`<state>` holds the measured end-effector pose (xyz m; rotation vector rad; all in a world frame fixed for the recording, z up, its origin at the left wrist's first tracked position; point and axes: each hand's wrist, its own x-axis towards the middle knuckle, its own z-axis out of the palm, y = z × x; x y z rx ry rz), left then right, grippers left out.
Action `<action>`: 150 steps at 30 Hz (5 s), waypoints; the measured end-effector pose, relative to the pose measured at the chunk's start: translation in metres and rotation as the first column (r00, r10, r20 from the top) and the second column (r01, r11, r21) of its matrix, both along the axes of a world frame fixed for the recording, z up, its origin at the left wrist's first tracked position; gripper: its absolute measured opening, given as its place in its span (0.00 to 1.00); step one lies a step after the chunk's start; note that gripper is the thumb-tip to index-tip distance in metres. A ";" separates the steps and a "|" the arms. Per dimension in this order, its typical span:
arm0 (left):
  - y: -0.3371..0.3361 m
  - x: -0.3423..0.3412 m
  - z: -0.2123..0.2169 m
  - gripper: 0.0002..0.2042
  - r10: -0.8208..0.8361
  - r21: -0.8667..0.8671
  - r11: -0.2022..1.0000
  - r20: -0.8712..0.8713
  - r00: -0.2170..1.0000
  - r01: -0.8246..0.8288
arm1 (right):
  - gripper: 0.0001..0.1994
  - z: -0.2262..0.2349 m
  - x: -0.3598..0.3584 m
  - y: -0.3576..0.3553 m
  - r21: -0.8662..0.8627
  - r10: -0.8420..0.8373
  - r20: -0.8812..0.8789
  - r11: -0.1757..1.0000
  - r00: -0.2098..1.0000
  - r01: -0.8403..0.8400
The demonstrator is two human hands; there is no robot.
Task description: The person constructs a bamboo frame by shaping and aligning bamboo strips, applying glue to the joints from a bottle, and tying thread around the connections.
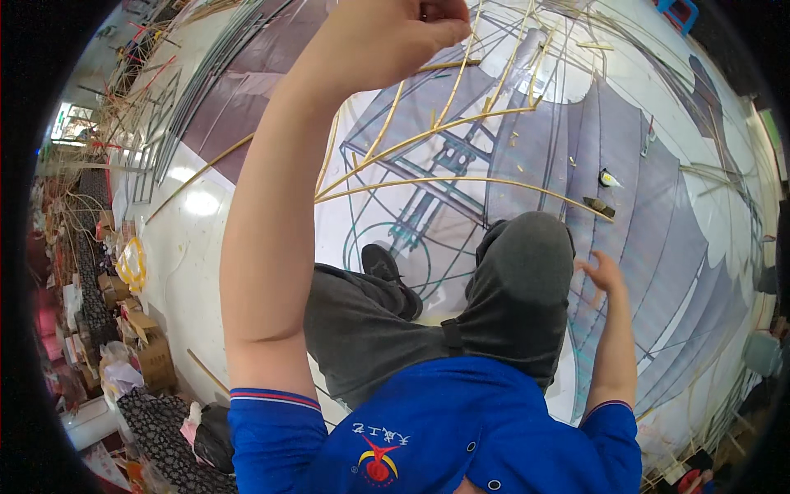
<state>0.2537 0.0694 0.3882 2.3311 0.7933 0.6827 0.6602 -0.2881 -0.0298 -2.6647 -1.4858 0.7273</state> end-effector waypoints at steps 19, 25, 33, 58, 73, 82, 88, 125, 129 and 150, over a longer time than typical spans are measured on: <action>0.022 -0.083 0.019 0.04 0.469 0.259 0.779 0.362 0.806 -0.570 | 0.12 0.329 -0.203 0.277 0.475 0.499 -0.866 0.826 -0.004 0.303; 0.036 -0.124 0.003 0.03 0.479 0.098 0.824 0.407 0.778 -0.558 | 0.11 0.306 -0.200 0.287 0.411 0.493 -0.836 0.854 -0.243 0.320; 0.035 -0.121 -0.020 0.04 0.434 0.033 0.858 0.486 0.759 -0.512 | 0.11 0.297 -0.199 0.289 0.341 0.474 -0.794 0.865 -0.380 0.367; -0.031 -0.195 -0.132 0.05 0.703 -0.585 0.710 0.551 0.451 -0.392 | 0.09 0.265 -0.267 0.254 0.267 0.269 -0.962 0.889 0.048 0.372; -0.091 -0.265 -0.279 0.04 0.941 -0.877 0.338 0.307 0.144 -0.342 | 0.08 0.175 -0.373 0.336 -0.041 0.091 -0.947 0.918 -0.309 0.396; -0.095 -0.261 -0.343 0.03 0.961 -0.981 0.171 0.145 0.235 -0.094 | 0.08 0.141 -0.392 0.365 -0.145 0.026 -0.938 0.875 -0.345 0.461; -0.066 -0.233 -0.333 0.05 0.975 -0.982 0.183 0.187 0.123 0.041 | 0.07 0.126 -0.422 0.362 -0.160 -0.044 -0.951 0.916 -0.305 0.367; -0.043 -0.180 -0.343 0.05 0.895 -0.951 0.255 0.300 0.331 0.173 | 0.07 0.103 -0.464 0.366 0.079 0.227 -0.948 0.845 -0.222 0.529; -0.043 -0.184 -0.338 0.04 0.895 -0.950 0.223 0.287 0.340 0.217 | 0.06 0.105 -0.463 0.368 0.048 0.211 -0.946 0.840 -0.245 0.540; -0.067 -0.189 -0.279 0.05 0.785 -0.920 0.391 0.341 0.518 0.013 | 0.08 0.169 -0.463 0.346 0.098 0.279 -0.919 0.847 -0.279 0.522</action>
